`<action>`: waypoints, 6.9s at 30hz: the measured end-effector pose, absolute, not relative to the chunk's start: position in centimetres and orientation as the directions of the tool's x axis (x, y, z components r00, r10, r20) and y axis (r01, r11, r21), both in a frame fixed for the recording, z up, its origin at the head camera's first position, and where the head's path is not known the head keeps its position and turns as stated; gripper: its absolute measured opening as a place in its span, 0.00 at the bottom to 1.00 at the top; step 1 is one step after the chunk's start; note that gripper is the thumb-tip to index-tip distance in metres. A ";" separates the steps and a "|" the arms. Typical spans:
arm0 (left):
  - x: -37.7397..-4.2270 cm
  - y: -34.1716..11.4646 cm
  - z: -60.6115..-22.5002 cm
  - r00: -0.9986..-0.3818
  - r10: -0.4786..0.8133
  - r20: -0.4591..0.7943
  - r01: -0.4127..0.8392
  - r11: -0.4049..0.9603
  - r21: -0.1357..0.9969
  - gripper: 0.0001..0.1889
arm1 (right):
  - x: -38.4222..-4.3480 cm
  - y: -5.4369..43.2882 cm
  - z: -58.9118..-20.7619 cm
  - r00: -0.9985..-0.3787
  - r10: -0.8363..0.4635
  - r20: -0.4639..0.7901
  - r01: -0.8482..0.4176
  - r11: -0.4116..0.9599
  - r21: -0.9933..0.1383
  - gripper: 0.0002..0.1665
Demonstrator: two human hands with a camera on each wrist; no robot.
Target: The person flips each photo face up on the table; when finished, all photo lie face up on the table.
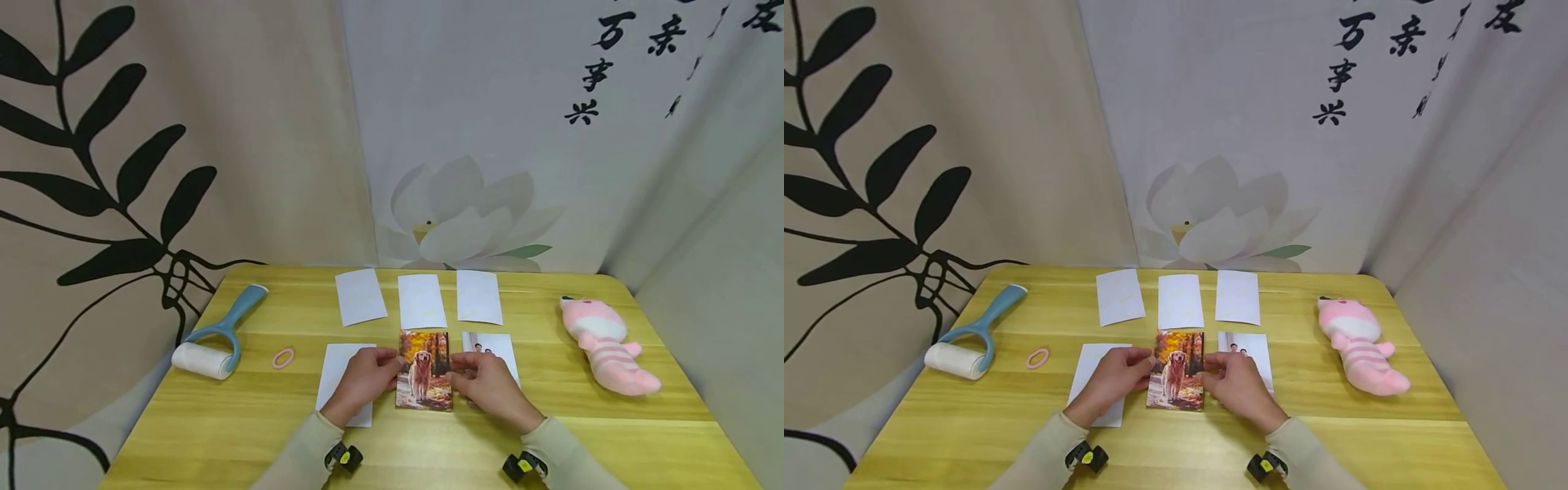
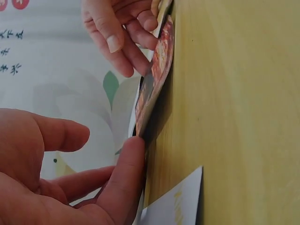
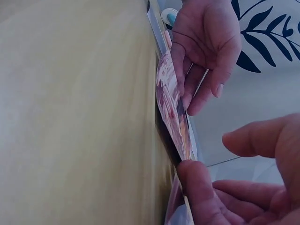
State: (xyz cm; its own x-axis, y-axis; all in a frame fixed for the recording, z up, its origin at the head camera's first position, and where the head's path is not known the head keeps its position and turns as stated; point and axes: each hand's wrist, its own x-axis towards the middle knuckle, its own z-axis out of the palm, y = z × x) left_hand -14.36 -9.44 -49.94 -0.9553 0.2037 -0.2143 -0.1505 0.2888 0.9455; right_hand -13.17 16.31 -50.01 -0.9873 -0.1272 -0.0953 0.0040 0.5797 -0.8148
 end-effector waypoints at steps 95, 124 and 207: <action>-13.0 -19.7 -49.1 -0.967 -0.007 -0.256 -0.245 0.308 0.919 0.21 | -12.4 3.5 -49.7 -0.861 -0.509 -0.024 -0.354 0.631 -0.690 0.49; -12.4 -19.5 -49.1 -0.958 -0.018 -0.287 -0.285 0.196 0.938 0.21 | -11.9 2.6 -49.2 -0.865 -0.501 -0.035 -0.378 0.696 -0.611 0.58; -11.7 -15.1 -46.3 -0.988 0.128 -0.087 -0.016 0.471 0.882 0.28 | -14.3 3.4 -47.2 -0.891 -0.435 -0.131 0.124 0.046 -0.991 0.23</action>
State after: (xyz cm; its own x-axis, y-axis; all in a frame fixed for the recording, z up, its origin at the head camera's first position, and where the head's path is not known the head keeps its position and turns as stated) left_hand -11.68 -15.07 -46.27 -0.9880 0.1278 -0.0867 -0.0164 0.4714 0.8818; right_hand -14.29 3.40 -47.22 -0.8910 -0.4345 -0.1313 0.1235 0.0462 -0.9913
